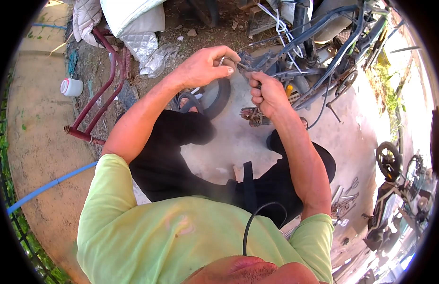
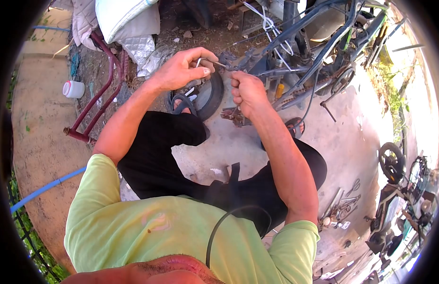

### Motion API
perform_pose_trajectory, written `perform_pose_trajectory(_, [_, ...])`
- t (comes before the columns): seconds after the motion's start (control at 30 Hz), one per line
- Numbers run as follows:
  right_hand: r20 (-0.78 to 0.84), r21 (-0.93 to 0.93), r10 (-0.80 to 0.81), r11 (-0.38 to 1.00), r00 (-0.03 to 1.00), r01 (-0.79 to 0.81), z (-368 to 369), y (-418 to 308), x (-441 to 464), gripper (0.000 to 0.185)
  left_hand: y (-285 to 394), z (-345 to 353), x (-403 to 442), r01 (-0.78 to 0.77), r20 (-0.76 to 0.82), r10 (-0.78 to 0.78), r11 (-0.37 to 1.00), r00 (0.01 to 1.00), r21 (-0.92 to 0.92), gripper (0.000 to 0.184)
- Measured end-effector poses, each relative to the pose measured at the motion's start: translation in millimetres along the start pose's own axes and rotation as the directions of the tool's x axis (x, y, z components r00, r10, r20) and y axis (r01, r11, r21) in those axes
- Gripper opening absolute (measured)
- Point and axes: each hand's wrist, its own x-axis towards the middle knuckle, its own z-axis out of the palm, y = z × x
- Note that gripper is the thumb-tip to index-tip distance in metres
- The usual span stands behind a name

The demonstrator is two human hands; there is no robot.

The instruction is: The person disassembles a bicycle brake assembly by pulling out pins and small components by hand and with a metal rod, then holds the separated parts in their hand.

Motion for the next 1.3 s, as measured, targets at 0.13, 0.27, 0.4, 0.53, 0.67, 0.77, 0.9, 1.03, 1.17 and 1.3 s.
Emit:
perform_pose_trajectory(0.13, [-0.007, 0.001, -0.005, 1.000, 1.000, 0.005, -0.1, 0.2, -0.9, 0.018, -10.8, -10.6, -0.7, -0.042, 0.081, 0.045, 0.998, 0.996, -0.044, 0.039])
perform_pose_trajectory(0.27, [0.007, 0.009, -0.001, 1.000, 1.000, 0.001, -1.1, 1.0, 1.7, 0.017, -0.9, -17.6, 1.0, -0.135, 0.083, 0.116, 0.950, 0.990, 0.280, 0.039])
perform_pose_trajectory(0.4, [0.007, 0.016, -0.001, 1.000, 1.000, 0.001, -1.0, 1.0, 2.3, 0.016, 5.6, -12.5, 8.7, -0.249, 0.029, 0.266, 0.852, 0.964, 0.461, 0.030])
perform_pose_trajectory(0.53, [0.012, 0.019, -0.006, 1.000, 1.000, 0.006, -1.6, 2.0, 3.0, 0.016, 4.2, -5.4, 17.7, -0.274, -0.013, 0.344, 0.770, 0.939, 0.576, 0.027])
perform_pose_trajectory(0.67, [0.004, 0.000, -0.014, 1.000, 1.000, 0.014, 0.2, 0.7, -0.5, 0.017, 12.5, 1.7, 21.1, -0.053, -0.117, 0.124, 0.875, 0.985, 0.481, 0.033])
perform_pose_trajectory(0.77, [0.007, -0.006, -0.015, 1.000, 1.000, 0.015, -0.5, 1.4, 0.4, 0.018, 10.7, 6.7, 24.2, 0.070, -0.189, -0.041, 0.986, 0.981, 0.148, 0.034])
perform_pose_trajectory(0.9, [0.003, -0.018, -0.023, 1.000, 1.000, 0.023, -0.6, 1.9, 0.4, 0.019, 13.6, 4.3, 25.8, 0.324, -0.093, -0.359, 0.907, 0.929, -0.268, 0.030])
perform_pose_trajectory(1.03, [0.010, -0.014, -0.025, 1.000, 1.000, 0.025, -2.0, 2.7, 1.9, 0.019, 5.0, 2.9, 19.5, 0.285, -0.016, -0.330, 0.840, 0.944, -0.462, 0.027])
perform_pose_trajectory(1.17, [0.008, -0.014, -0.026, 1.000, 1.000, 0.026, -1.4, 2.4, 0.4, 0.019, 1.4, 5.9, 9.9, 0.157, -0.062, -0.186, 0.934, 0.981, -0.322, 0.028])
perform_pose_trajectory(1.3, [0.014, -0.008, -0.021, 1.000, 1.000, 0.021, -1.0, 2.0, 1.8, 0.019, -1.8, -2.1, 10.1, 0.102, -0.115, -0.087, 0.987, 0.990, 0.124, 0.032])
